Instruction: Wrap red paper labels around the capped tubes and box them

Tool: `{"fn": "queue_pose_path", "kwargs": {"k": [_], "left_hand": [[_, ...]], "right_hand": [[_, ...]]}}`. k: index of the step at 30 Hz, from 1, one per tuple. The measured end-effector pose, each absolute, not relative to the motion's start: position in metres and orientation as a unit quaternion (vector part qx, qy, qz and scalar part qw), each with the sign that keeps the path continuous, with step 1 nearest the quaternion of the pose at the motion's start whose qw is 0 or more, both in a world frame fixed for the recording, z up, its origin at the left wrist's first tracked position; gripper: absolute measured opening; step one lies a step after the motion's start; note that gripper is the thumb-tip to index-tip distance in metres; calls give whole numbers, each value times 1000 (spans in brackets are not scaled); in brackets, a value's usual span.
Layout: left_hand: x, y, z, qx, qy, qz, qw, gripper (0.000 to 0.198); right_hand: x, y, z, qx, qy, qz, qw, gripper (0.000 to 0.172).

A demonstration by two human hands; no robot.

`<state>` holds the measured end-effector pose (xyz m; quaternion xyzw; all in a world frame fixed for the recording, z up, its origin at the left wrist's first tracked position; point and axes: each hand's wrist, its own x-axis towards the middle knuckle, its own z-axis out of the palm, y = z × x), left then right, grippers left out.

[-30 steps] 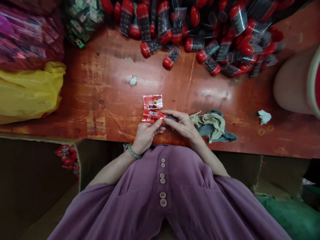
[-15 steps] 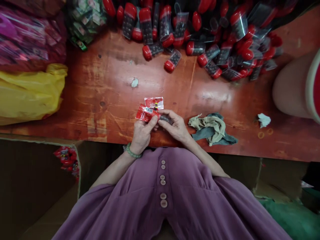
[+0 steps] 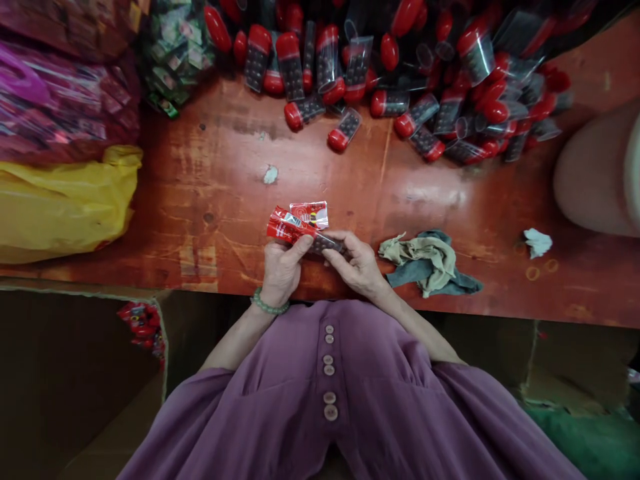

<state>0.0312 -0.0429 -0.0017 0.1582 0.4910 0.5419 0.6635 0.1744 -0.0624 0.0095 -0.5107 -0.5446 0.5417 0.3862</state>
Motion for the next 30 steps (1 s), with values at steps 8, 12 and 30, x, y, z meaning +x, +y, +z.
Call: {"fn": "queue_pose_path", "kwargs": {"k": [8, 12, 30], "left_hand": [[29, -42, 12, 182, 467, 518, 693, 35], [31, -46, 22, 200, 440, 485, 729, 36], [34, -49, 22, 180, 487, 543, 660, 21]], "right_hand": [[171, -64, 5, -471, -426, 656, 407, 36], [170, -64, 2, -430, -359, 717, 414, 39], [159, -71, 9, -454, -456, 634, 428, 31]]}}
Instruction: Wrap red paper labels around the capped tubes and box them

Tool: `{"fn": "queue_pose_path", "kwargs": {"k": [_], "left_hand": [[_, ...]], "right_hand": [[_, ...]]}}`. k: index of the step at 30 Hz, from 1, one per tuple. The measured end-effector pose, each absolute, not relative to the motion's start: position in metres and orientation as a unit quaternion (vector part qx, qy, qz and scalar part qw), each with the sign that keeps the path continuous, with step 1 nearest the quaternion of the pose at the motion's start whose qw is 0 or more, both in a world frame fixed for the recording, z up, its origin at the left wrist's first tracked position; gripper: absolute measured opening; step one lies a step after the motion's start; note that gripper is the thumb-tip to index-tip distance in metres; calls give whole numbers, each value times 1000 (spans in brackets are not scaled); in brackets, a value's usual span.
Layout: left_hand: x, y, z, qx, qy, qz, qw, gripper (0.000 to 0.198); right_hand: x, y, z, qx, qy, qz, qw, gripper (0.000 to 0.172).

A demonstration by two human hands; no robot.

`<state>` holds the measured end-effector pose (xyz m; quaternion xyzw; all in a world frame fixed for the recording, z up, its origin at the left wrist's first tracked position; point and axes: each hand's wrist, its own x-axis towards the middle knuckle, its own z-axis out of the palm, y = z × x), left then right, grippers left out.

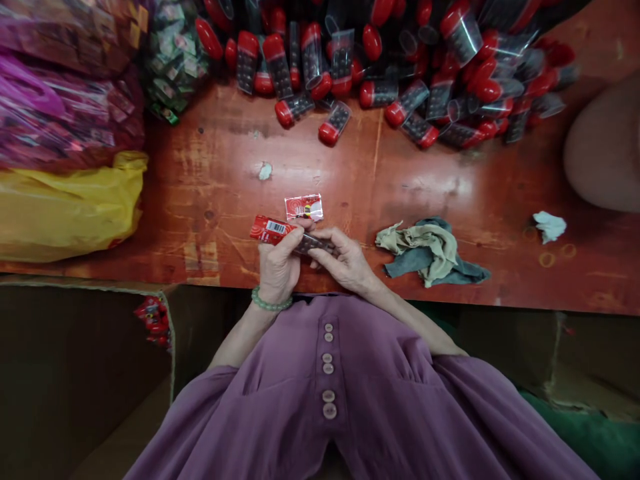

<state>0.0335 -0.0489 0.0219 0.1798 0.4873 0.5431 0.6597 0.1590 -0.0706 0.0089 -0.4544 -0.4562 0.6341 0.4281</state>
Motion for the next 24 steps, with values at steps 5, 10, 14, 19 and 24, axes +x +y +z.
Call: {"fn": "queue_pose_path", "kwargs": {"k": [5, 10, 14, 19, 24], "left_hand": [[34, -44, 20, 219, 485, 508, 677, 23], [28, -45, 13, 221, 457, 491, 708, 36], [24, -46, 10, 193, 453, 519, 698, 40], [23, -47, 8, 169, 462, 527, 693, 36], [22, -47, 8, 160, 466, 521, 697, 35]], "right_hand": [[156, -71, 7, -463, -430, 632, 449, 34], [154, -64, 4, -451, -404, 653, 454, 37], [151, -59, 0, -436, -393, 679, 441, 41], [150, -58, -2, -442, -395, 675, 440, 44], [150, -57, 0, -443, -392, 683, 429, 50]]}}
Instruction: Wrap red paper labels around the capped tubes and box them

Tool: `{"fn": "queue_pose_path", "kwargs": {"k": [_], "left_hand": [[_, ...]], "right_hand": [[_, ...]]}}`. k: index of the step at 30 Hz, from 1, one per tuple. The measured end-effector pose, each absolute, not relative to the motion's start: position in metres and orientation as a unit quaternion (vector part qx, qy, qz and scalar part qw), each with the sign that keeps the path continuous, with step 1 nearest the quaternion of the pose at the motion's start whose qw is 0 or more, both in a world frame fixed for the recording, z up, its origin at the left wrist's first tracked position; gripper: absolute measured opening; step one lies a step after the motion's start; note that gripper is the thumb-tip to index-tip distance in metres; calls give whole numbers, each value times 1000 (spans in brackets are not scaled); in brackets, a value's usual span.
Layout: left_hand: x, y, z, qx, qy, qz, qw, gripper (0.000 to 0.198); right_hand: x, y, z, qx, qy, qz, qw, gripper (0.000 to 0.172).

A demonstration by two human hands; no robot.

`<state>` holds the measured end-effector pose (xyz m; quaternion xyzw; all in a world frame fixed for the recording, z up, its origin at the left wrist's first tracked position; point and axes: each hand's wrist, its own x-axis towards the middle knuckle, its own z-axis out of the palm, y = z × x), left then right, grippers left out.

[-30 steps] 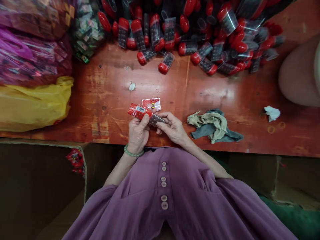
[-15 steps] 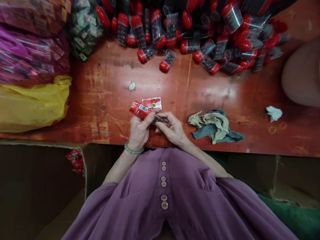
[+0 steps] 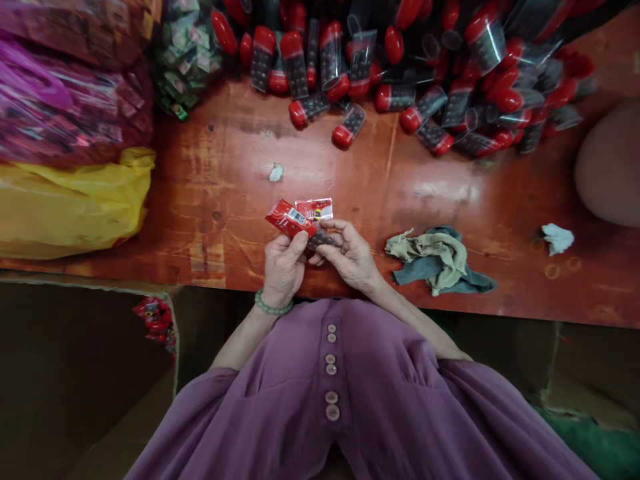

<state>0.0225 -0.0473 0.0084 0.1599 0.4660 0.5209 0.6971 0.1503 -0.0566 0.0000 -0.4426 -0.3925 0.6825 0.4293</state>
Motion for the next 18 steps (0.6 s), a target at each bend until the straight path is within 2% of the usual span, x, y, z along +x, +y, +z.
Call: {"fn": "queue_pose_path", "kwargs": {"k": [6, 14, 18], "left_hand": [[19, -43, 6, 154, 484, 541, 670, 44], [32, -45, 6, 143, 459, 528, 700, 40], [29, -41, 5, 146, 434, 529, 714, 42]], "right_hand": [[148, -54, -5, -433, -395, 683, 436, 46], [144, -54, -7, -442, -394, 660, 462, 42], [144, -50, -7, -421, -396, 678, 453, 46]]}}
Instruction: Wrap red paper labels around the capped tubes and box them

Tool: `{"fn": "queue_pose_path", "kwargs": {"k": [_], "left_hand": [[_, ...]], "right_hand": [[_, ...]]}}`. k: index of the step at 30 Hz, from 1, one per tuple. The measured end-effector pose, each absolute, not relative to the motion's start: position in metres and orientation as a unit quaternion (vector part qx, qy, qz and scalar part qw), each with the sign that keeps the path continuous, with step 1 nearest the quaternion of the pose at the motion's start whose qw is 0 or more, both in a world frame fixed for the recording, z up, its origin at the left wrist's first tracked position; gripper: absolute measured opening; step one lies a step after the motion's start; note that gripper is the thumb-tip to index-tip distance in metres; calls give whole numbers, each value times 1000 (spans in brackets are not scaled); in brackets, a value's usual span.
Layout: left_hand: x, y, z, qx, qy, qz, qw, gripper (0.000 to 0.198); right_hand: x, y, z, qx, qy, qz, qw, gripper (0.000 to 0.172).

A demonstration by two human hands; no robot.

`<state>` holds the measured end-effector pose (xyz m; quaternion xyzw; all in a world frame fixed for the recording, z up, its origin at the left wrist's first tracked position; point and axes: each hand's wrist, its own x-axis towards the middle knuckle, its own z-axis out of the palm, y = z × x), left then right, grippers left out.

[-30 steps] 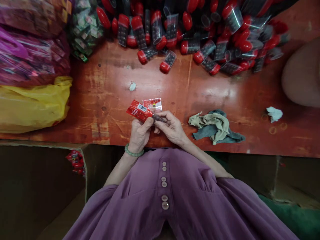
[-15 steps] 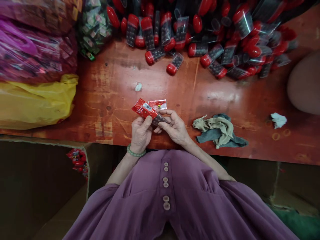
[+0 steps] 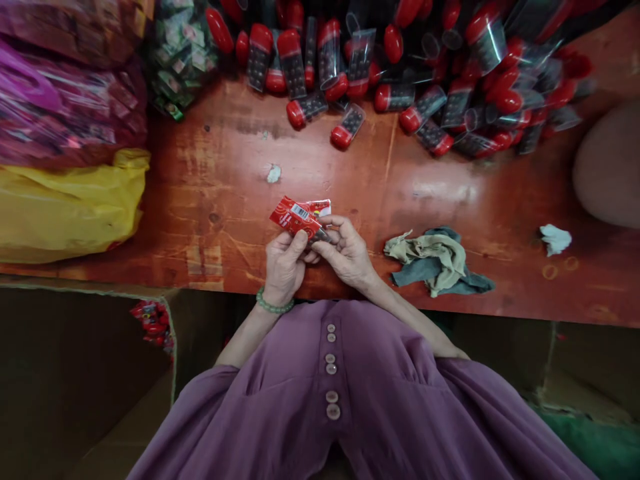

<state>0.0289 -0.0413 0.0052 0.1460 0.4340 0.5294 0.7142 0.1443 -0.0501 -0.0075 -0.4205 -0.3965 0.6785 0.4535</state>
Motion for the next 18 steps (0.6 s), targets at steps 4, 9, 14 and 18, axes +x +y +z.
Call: {"fn": "queue_pose_path", "kwargs": {"k": [4, 9, 14, 18], "left_hand": [[23, -37, 4, 143, 402, 543, 724, 39], [26, -37, 11, 150, 399, 522, 738, 34], [35, -44, 17, 156, 390, 533, 735, 32], [37, -51, 14, 157, 395, 528, 736, 33]], "right_hand": [[149, -46, -7, -412, -386, 701, 436, 49], [155, -42, -6, -393, -371, 727, 424, 46], [157, -39, -3, -409, -356, 722, 429, 41], [156, -40, -4, -418, -338, 734, 416, 46]]}}
